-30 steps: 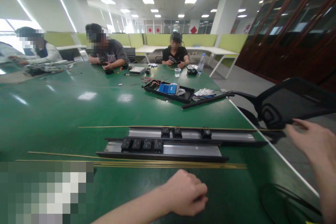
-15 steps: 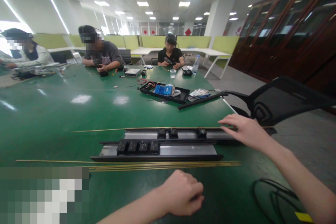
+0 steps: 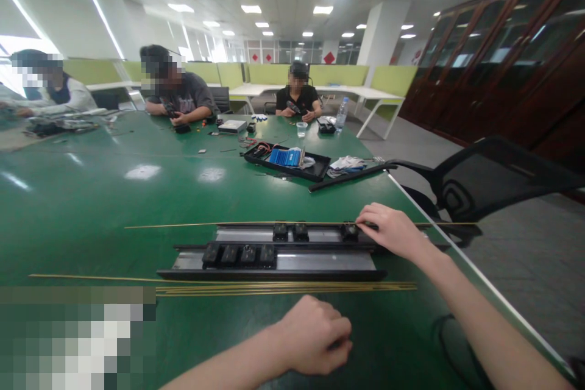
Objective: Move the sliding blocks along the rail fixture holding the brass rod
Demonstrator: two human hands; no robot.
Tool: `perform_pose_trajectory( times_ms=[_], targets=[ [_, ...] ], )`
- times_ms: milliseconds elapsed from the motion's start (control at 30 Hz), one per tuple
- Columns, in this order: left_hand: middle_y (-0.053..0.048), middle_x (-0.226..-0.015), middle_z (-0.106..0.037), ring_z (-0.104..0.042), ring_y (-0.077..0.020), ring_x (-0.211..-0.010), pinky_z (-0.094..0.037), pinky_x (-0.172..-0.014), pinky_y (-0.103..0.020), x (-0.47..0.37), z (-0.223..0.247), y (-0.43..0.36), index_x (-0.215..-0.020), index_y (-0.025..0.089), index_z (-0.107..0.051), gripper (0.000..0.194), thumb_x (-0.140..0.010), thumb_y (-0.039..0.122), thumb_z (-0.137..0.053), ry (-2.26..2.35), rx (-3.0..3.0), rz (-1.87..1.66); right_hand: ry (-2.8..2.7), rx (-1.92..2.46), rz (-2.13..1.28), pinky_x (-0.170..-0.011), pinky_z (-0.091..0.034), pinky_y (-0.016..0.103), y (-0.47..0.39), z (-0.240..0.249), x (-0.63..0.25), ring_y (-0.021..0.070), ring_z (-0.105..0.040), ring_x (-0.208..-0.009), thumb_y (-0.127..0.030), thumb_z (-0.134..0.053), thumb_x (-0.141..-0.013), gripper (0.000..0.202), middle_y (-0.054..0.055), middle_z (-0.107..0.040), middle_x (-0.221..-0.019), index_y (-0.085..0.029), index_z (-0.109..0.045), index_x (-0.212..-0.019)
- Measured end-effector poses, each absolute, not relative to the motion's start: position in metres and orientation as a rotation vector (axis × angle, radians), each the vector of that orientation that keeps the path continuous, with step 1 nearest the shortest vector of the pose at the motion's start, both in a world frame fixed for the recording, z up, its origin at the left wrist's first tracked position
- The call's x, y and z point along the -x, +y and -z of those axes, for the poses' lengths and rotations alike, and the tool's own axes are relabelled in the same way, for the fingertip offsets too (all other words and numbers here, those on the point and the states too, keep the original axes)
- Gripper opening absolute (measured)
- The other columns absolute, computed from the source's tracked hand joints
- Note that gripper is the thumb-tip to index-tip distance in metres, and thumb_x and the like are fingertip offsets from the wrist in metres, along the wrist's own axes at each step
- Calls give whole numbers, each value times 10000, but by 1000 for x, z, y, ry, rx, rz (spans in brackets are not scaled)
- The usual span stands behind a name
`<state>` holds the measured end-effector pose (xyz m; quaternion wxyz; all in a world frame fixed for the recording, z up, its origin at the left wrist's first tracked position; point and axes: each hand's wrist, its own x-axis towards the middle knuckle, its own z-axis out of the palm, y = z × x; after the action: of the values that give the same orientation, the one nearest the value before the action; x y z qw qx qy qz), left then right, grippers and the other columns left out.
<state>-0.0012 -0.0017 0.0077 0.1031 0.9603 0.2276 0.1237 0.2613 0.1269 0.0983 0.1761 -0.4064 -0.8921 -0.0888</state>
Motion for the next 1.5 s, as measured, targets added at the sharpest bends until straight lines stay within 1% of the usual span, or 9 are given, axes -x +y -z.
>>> perform_pose_trajectory(
  times_ms=[133, 267, 467, 567, 700, 867, 1000, 1267, 1500],
  targets=[
    [6, -715, -665, -624, -151, -635, -352, -524, -272, 2, -6, -1, -790, 208, -559, 194, -913, 337, -636, 679, -2812, -374, -2521, 1194, 265, -721, -532, 320, 125, -95, -260, 194, -670, -860, -199, -549, -908, 157, 37, -731, -916, -249, -688, -854],
    [10, -724, -670, -622, -149, -640, -338, -517, -280, 3, -5, 0, -778, 211, -556, 207, -916, 345, -632, 659, -2816, -405, -2475, 1200, 252, -747, -553, 327, 122, -88, -262, 195, -686, -886, -241, -523, -936, 169, 44, -734, -974, -247, -690, -912],
    [14, -729, -669, -628, -154, -641, -355, -511, -298, 3, -3, -1, -791, 212, -564, 207, -931, 356, -613, 654, -2852, -406, -2453, 1199, 228, -760, -568, 341, 122, -84, -263, 200, -698, -897, -276, -493, -959, 205, 47, -738, -995, -256, -694, -925],
    [-3, -744, -670, -621, -156, -645, -384, -533, -301, 6, -3, -1, -799, 205, -573, 205, -943, 349, -598, 617, -2874, -400, -2445, 1202, 201, -772, -568, 344, 122, -84, -261, 206, -698, -908, -292, -494, -958, 215, 53, -738, -1010, -253, -704, -936],
    [-18, -764, -655, -615, -164, -702, -432, -603, -317, 18, -3, 1, -807, 200, -574, 215, -955, 354, -596, 493, -2913, -412, -2426, 1204, 177, -780, -565, 351, 123, -83, -261, 215, -699, -913, -317, -501, -957, 229, 60, -740, -1013, -249, -719, -933],
    [-12, -748, -608, -588, -171, -726, -411, -612, -340, 39, -1, 5, -804, 206, -552, 244, -965, 384, -600, 412, -2958, -406, -2441, 1188, 177, -802, -560, 354, 128, -76, -264, 213, -696, -929, -342, -520, -964, 226, 63, -738, -1032, -233, -717, -962],
    [-9, -746, -586, -567, -170, -730, -392, -610, -348, 51, 0, 6, -797, 208, -532, 255, -959, 387, -612, 410, -2957, -395, -2456, 1193, 174, -810, -553, 353, 132, -73, -267, 205, -692, -933, -337, -520, -975, 216, 58, -732, -1043, -228, -707, -975],
    [-1, -748, -572, -541, -162, -716, -397, -611, -357, 60, -3, 6, -794, 208, -515, 245, -938, 367, -633, 453, -2929, -364, -2441, 1203, 176, -800, -548, 337, 133, -74, -264, 204, -693, -938, -314, -527, -972, 182, 60, -729, -1039, -235, -691, -974],
    [-8, -756, -587, -553, -167, -717, -399, -615, -360, 59, -1, 6, -799, 208, -525, 245, -942, 374, -635, 474, -2917, -342, -2416, 1197, 205, -785, -556, 336, 131, -79, -258, 199, -701, -898, -288, -540, -955, 163, 58, -735, -1003, -229, -692, -945]
  ],
)
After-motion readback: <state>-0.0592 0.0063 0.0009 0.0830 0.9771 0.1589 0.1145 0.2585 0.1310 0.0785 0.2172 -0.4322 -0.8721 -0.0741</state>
